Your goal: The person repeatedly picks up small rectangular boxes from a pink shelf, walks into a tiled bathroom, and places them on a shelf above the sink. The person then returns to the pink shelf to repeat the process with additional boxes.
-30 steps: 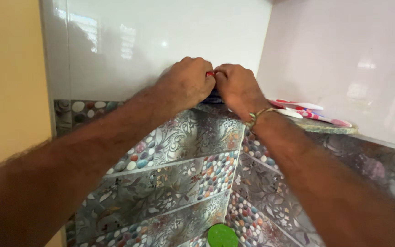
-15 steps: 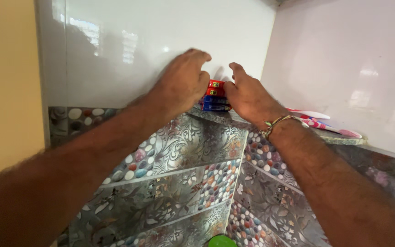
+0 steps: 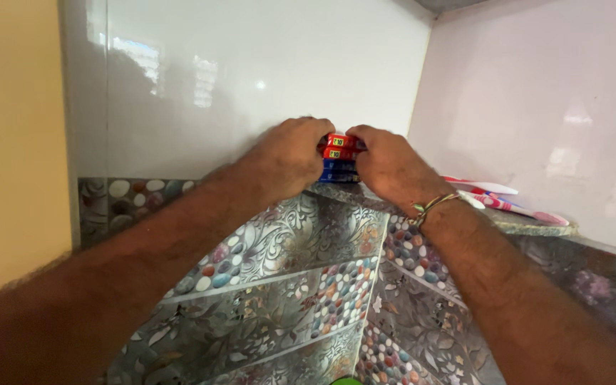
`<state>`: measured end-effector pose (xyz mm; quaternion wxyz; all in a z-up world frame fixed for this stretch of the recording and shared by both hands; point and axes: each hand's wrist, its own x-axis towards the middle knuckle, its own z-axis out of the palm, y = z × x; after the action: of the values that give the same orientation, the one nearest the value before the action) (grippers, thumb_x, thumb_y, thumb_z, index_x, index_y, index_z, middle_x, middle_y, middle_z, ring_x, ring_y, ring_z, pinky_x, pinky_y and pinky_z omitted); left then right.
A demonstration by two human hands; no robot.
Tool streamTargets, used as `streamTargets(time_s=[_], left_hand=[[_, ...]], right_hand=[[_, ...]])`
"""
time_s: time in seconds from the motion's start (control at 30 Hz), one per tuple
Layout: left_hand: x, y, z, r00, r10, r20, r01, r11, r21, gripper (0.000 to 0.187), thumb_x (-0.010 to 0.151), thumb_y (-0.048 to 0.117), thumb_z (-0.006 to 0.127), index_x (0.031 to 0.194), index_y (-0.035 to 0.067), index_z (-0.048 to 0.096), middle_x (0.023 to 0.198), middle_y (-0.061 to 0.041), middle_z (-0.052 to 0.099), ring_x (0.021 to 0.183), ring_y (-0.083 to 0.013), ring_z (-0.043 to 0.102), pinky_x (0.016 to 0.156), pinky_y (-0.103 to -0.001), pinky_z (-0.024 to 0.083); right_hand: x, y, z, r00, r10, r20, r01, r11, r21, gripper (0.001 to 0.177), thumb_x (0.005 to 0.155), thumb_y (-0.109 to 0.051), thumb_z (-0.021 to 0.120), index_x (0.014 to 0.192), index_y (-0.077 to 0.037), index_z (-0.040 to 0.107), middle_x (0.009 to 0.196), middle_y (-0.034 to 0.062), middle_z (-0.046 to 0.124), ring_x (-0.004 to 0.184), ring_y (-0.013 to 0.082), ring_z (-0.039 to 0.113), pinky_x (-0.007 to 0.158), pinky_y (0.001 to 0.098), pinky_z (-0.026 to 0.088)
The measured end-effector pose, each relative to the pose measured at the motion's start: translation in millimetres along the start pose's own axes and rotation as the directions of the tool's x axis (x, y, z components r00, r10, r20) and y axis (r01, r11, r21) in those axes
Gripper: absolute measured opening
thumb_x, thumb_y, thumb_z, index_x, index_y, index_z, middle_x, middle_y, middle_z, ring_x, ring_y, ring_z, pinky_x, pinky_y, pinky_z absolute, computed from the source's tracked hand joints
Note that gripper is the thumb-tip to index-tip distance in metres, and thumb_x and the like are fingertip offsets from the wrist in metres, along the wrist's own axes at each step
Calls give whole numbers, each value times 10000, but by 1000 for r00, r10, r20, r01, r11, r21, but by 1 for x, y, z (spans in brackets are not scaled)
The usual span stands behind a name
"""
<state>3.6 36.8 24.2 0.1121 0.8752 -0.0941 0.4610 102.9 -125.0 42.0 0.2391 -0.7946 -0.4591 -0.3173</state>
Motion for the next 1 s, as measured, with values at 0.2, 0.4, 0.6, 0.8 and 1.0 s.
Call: streamTargets(time_s=[0.2,0.4,0.6,0.8,1.0], left_hand=[[2,6,-6,992,-103,76,100,994,32,322,812,53,561,1114,23,666,1086,-214,691,1041,-385,659,955,-490,487],[-2,-9,13,948,218,-230,-215,976,41,487,828,23,558,1298,-102,559,1173,-275,645,1107,-415,618,1000,-488,465],[-6,-10,21,969,180,-168,-169,982,79,446,778,-23,568,1221,-47,609,1149,-231,676,1117,-402,615,1002,-482,469],[-6,-6,14,987,130,-93,-121,988,95,414,765,-54,575,1176,-25,617,1112,-213,680,1099,-392,619,967,-482,471],[-8,-4,13,990,58,-126,-62,998,-29,526,756,-46,566,1281,-38,573,1228,-247,640,1182,-404,592,1030,-460,456]], right_hand=[[3,17,9,986,-81,-144,70,994,-79,500,865,-42,505,1359,27,541,1134,342,664,1112,481,626,1000,507,471],[3,17,9,979,45,-200,-51,998,-26,508,882,-39,493,1387,15,514,1133,348,662,1114,483,625,1000,510,471],[1,8,5,987,-13,-158,8,999,-32,621,828,-8,506,1448,-16,469,1183,332,641,1124,472,618,984,494,470],[-5,-5,-1,1000,10,-12,-10,1000,-25,540,832,-9,490,1359,-61,598,1201,265,690,1149,416,657,1012,451,495],[-3,0,2,990,118,-73,-121,992,-28,575,872,-34,493,1447,-17,474,1162,336,672,1155,454,641,1024,478,478]])
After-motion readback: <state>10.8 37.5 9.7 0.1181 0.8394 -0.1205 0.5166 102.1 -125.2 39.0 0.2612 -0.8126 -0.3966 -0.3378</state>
